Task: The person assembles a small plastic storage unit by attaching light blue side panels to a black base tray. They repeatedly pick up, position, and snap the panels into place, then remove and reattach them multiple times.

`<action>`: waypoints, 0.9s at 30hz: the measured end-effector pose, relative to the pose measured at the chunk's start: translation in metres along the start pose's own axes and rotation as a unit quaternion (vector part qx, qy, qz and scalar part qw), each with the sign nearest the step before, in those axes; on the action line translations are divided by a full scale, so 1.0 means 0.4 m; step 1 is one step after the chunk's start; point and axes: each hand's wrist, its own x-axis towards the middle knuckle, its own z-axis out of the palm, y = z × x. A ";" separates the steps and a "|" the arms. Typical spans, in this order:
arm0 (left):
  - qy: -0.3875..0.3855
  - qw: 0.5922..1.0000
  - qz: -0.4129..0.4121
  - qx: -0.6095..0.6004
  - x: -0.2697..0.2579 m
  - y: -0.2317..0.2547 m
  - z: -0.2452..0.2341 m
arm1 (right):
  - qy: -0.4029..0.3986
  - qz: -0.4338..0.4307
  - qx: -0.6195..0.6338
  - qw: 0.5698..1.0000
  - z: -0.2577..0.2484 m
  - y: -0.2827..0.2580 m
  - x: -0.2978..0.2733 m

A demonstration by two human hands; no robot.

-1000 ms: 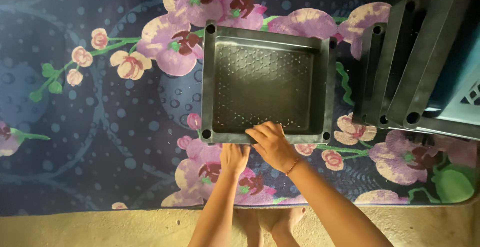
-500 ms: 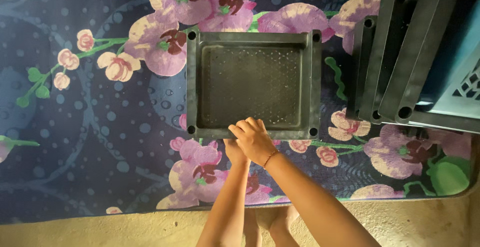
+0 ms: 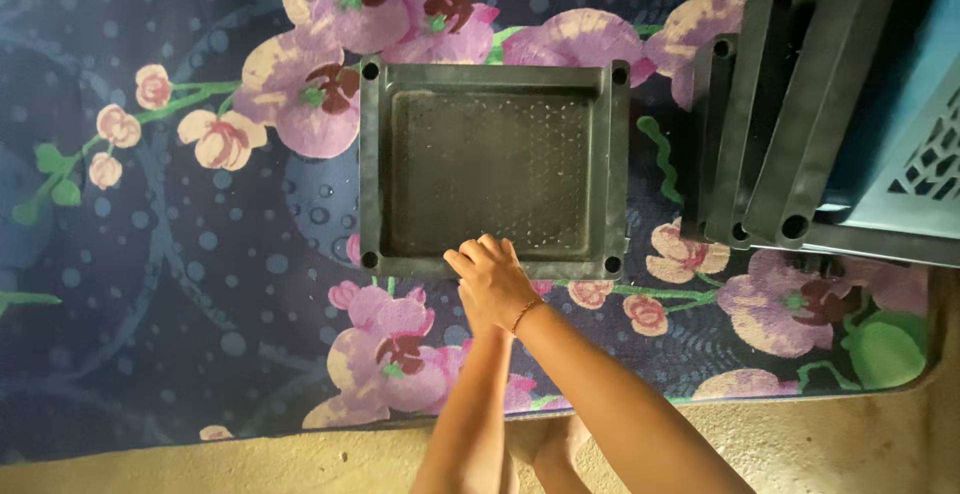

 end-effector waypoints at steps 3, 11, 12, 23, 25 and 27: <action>-0.076 0.992 0.089 -0.040 -0.013 -0.025 -0.081 | -0.006 0.009 0.018 1.000 0.015 0.014 -0.001; -0.258 0.959 0.114 0.024 -0.123 -0.035 -0.273 | -0.055 0.052 0.031 0.997 0.046 0.015 -0.043; -0.278 0.954 0.114 0.022 -0.137 -0.037 -0.292 | -0.061 0.054 0.030 0.996 0.046 0.015 -0.049; -0.171 0.828 -0.110 -0.523 -0.125 0.090 -0.349 | 0.126 0.298 0.377 0.868 -0.194 -0.039 -0.160; -0.185 0.797 -0.126 -0.561 -0.123 0.141 -0.352 | 0.113 0.341 0.423 0.832 -0.263 -0.061 -0.173; -0.194 0.786 -0.096 -0.579 -0.128 0.197 -0.360 | 0.107 0.347 0.417 0.833 -0.330 -0.083 -0.180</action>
